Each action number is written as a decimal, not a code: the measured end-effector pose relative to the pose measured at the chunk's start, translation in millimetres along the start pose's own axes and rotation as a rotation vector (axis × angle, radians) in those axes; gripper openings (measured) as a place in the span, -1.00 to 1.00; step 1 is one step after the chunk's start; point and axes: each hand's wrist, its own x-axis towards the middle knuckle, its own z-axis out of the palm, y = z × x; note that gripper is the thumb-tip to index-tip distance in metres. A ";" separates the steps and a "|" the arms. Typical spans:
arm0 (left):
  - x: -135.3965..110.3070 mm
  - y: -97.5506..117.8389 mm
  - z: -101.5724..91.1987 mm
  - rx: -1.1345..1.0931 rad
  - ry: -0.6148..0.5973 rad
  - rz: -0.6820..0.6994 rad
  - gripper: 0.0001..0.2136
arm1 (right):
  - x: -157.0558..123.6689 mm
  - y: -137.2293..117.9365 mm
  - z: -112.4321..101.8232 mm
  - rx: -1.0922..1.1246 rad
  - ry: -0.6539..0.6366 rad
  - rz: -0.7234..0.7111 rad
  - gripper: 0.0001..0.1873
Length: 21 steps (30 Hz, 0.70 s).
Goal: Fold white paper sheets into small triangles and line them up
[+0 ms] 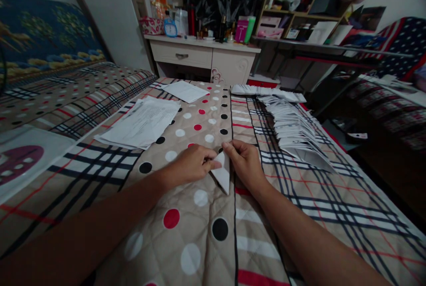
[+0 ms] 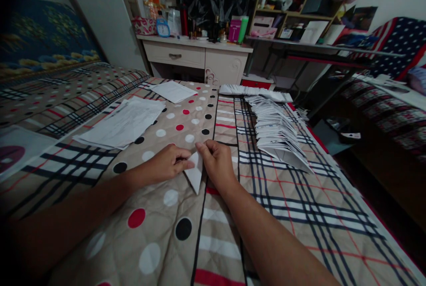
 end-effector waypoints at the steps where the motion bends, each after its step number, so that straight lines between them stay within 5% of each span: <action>1: -0.2 0.2 0.2 0.002 0.000 0.002 -0.64 | 0.4 -0.1 -0.8 -0.002 0.019 -0.002 -0.53; 5: 0.8 -2.0 1.7 -0.031 0.040 -0.017 -0.61 | 1.7 0.1 -1.2 0.130 0.044 0.075 -0.50; 10: 3.1 -3.6 0.9 -0.215 0.146 -0.058 -0.65 | 1.0 -0.3 2.3 0.347 -0.133 0.165 -0.66; 21: 4.8 -6.3 -2.4 -0.392 0.179 -0.064 -0.59 | -0.8 4.9 2.2 0.591 -0.158 0.277 -0.67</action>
